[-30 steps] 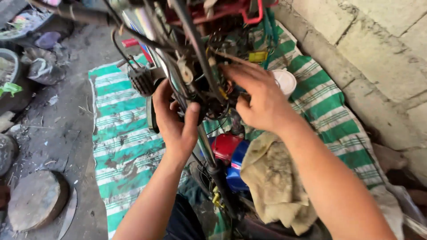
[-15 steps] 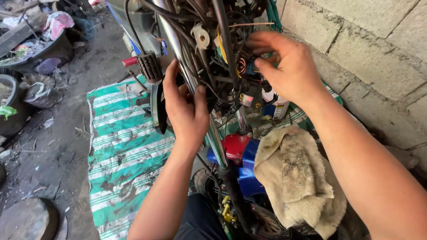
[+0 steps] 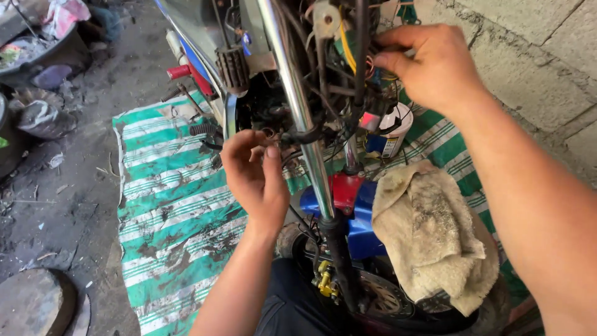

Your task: The person works on a blue motorcycle in a cluttered outdoor area. They wipe the handlebars with a cloth, move around the bike, and then focus on the wiring under the dashboard, pulling and manipulating several wires with their hands.

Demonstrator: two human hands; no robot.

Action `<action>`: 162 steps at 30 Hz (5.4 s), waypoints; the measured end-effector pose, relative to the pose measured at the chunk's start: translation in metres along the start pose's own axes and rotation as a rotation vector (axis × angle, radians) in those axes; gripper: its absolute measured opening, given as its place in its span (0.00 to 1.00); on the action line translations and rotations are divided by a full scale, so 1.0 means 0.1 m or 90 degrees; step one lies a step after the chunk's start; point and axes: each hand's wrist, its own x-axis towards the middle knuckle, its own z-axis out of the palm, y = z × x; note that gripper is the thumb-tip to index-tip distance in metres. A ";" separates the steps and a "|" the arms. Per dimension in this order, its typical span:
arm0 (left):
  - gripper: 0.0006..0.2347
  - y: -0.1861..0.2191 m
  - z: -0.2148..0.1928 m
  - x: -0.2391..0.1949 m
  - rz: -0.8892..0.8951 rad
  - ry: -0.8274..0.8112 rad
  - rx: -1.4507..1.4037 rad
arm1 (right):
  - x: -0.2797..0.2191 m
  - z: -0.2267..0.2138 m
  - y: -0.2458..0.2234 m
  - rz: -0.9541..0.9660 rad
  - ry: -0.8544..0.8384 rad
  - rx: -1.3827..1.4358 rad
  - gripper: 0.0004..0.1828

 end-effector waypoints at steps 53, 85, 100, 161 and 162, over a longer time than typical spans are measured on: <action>0.27 -0.42 0.60 0.03 0.047 0.009 0.405 | 0.24 0.07 1.33 0.204 -0.002 0.336 0.29; 0.27 -0.48 0.56 0.00 0.070 0.012 0.400 | 0.50 -0.31 1.65 0.077 -0.146 0.638 0.16; 0.26 -0.43 0.58 -0.01 0.064 -0.007 0.348 | 0.54 -0.21 1.30 0.151 -0.011 0.520 0.23; 0.12 -2.77 1.39 3.82 -0.813 -0.246 -0.047 | 0.96 -1.92 -0.24 0.795 0.218 1.162 0.31; 0.12 -2.76 1.41 3.83 -0.815 -0.254 -0.049 | 0.97 -1.92 -0.23 0.795 0.228 1.163 0.31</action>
